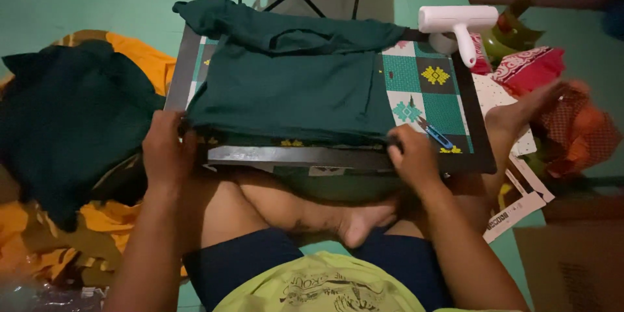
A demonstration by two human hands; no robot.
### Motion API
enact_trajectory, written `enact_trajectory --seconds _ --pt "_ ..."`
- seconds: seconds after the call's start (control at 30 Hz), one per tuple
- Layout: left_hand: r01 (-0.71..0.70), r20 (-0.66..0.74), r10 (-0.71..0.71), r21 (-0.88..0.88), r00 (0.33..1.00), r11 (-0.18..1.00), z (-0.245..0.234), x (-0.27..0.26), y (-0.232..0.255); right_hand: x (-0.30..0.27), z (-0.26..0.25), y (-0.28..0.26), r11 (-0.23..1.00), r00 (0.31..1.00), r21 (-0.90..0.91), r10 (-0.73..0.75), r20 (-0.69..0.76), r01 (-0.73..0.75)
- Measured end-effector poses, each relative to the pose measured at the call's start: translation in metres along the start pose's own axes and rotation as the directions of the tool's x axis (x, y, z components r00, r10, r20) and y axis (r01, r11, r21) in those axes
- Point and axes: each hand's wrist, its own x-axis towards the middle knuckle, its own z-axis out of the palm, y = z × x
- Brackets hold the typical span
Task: The person sits on the floor and handles a dark green shirt, using a small blue tool to cut threads. They then use a white lint roller to clean the shirt's surface before folding it neatly on a small table.
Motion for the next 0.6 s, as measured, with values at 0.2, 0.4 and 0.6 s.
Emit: enact_trajectory --seconds 0.2,0.4,0.6 --pt "0.115 -0.048 -0.116 -0.024 0.992 0.993 -0.01 -0.019 -0.017 -0.002 -0.016 -0.008 0.992 0.936 0.081 0.117 -0.331 -0.096" --pt "0.122 -0.222 -0.183 -0.261 0.958 0.958 -0.004 -0.019 -0.025 -0.008 -0.035 -0.007 0.971 0.94 -0.148 0.136 -0.314 -0.19" --pt "-0.019 -0.074 0.032 0.171 0.997 0.985 -0.013 -0.026 -0.028 -0.016 -0.032 0.02 0.958 0.928 -0.183 0.149 -0.343 -0.222"
